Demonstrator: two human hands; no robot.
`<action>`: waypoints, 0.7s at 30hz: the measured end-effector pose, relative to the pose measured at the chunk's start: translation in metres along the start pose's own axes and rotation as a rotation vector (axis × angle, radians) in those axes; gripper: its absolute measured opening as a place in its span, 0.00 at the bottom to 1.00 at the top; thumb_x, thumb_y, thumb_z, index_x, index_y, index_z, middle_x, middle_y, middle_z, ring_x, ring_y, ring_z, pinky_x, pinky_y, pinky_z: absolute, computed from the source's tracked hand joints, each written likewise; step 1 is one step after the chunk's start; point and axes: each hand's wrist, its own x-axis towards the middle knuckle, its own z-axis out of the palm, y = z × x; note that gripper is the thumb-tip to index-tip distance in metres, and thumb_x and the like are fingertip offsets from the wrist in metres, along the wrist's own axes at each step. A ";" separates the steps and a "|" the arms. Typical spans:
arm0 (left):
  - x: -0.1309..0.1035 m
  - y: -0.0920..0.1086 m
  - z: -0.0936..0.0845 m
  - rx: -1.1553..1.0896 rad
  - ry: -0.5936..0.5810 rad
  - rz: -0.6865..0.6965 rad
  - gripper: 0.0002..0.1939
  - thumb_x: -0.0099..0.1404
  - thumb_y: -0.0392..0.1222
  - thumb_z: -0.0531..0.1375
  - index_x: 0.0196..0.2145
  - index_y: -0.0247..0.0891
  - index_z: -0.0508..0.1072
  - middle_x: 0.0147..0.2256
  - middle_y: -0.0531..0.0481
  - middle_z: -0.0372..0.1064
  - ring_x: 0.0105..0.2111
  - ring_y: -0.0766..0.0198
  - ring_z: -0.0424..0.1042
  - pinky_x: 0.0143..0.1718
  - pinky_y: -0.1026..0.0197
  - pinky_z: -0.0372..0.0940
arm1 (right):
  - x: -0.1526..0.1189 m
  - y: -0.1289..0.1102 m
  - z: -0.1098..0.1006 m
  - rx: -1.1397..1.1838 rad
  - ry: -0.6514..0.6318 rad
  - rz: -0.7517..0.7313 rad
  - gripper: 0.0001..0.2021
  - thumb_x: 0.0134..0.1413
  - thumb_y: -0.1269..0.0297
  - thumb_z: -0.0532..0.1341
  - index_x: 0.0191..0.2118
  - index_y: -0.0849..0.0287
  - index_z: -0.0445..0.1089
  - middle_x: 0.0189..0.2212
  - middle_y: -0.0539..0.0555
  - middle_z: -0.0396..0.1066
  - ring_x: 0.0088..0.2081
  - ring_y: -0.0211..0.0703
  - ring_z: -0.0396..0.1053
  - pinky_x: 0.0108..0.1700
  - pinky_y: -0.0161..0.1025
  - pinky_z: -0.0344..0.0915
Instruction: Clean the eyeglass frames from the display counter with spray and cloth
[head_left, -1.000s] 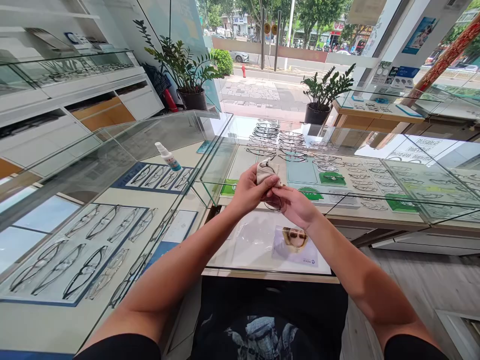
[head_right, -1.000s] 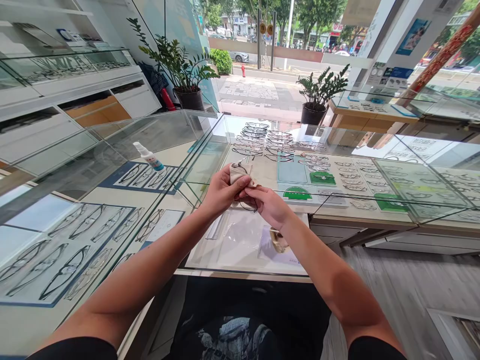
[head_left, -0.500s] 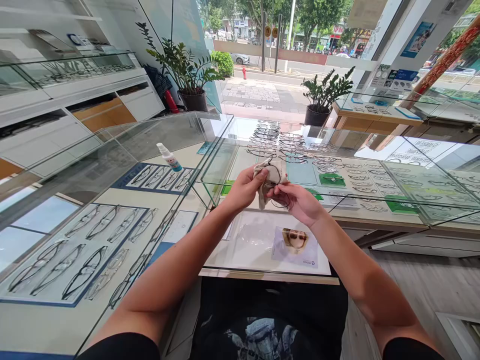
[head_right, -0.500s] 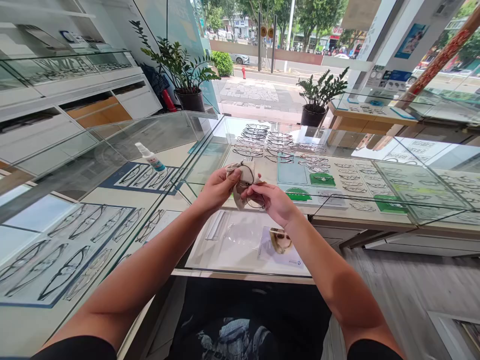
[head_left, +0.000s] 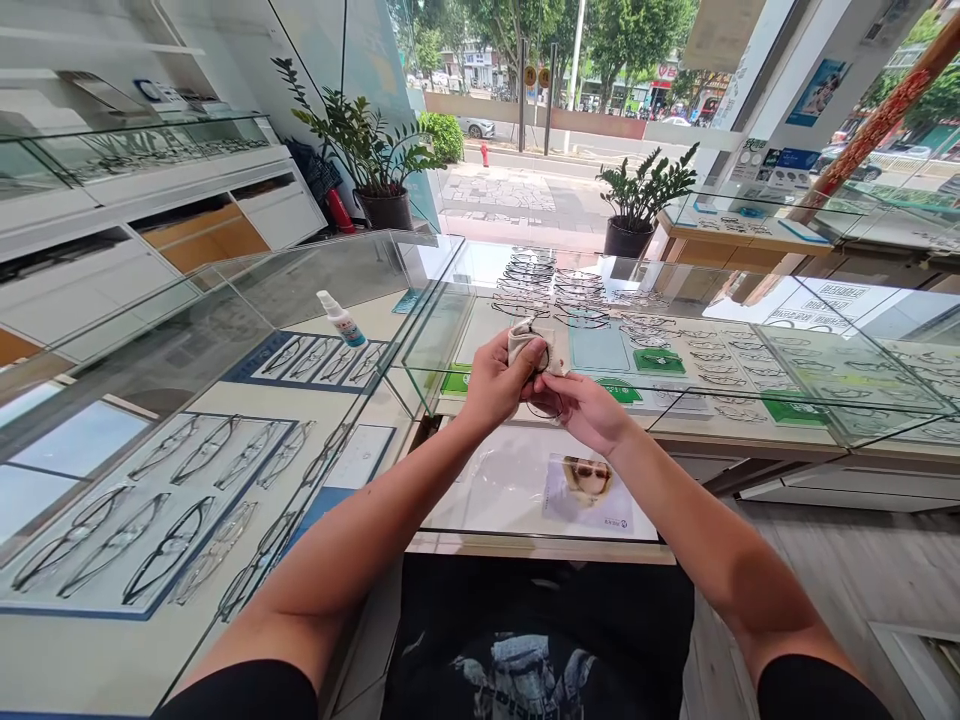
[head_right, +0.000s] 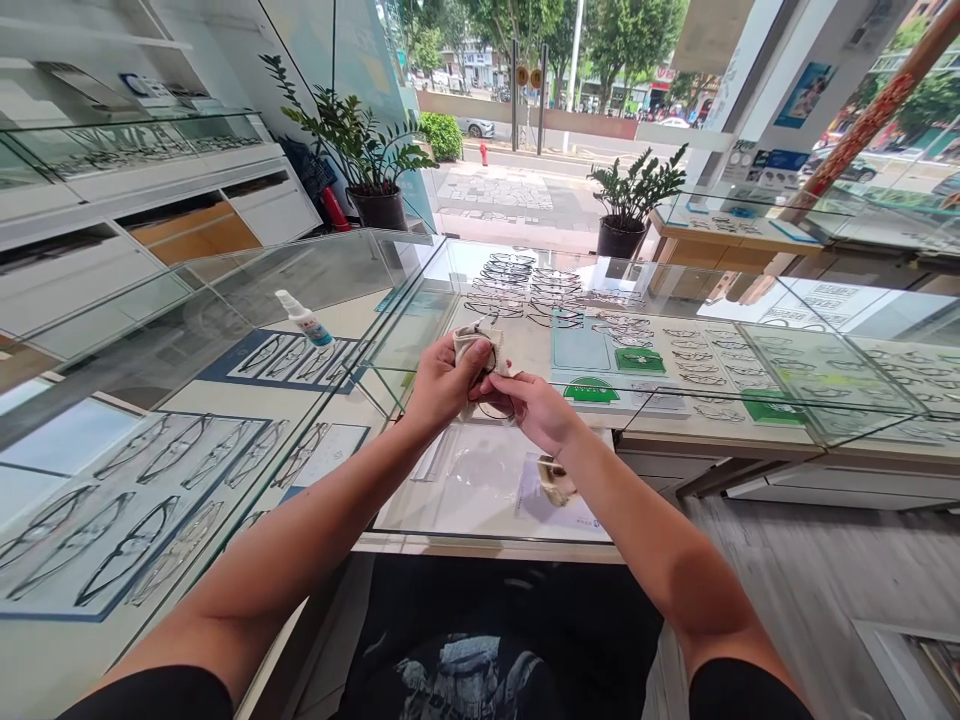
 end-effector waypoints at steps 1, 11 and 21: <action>0.001 -0.001 0.000 0.001 0.020 -0.003 0.32 0.65 0.73 0.71 0.30 0.40 0.72 0.17 0.55 0.66 0.16 0.70 0.59 0.19 0.64 0.54 | 0.000 0.000 0.001 -0.010 0.005 -0.009 0.16 0.48 0.49 0.81 0.32 0.55 0.83 0.34 0.53 0.83 0.43 0.46 0.81 0.56 0.42 0.74; 0.032 -0.019 -0.036 -0.089 0.278 -0.025 0.33 0.65 0.75 0.69 0.39 0.39 0.77 0.33 0.47 0.80 0.34 0.56 0.82 0.33 0.59 0.75 | 0.003 -0.055 -0.019 -0.175 0.060 -0.096 0.16 0.50 0.48 0.79 0.32 0.55 0.83 0.39 0.55 0.87 0.44 0.44 0.81 0.53 0.39 0.74; 0.083 -0.056 -0.102 -0.246 0.522 -0.173 0.22 0.73 0.65 0.64 0.45 0.42 0.74 0.56 0.35 0.79 0.65 0.44 0.76 0.58 0.48 0.77 | 0.031 -0.128 -0.002 -0.430 -0.054 -0.258 0.15 0.56 0.49 0.78 0.34 0.56 0.83 0.38 0.57 0.86 0.44 0.48 0.82 0.54 0.46 0.73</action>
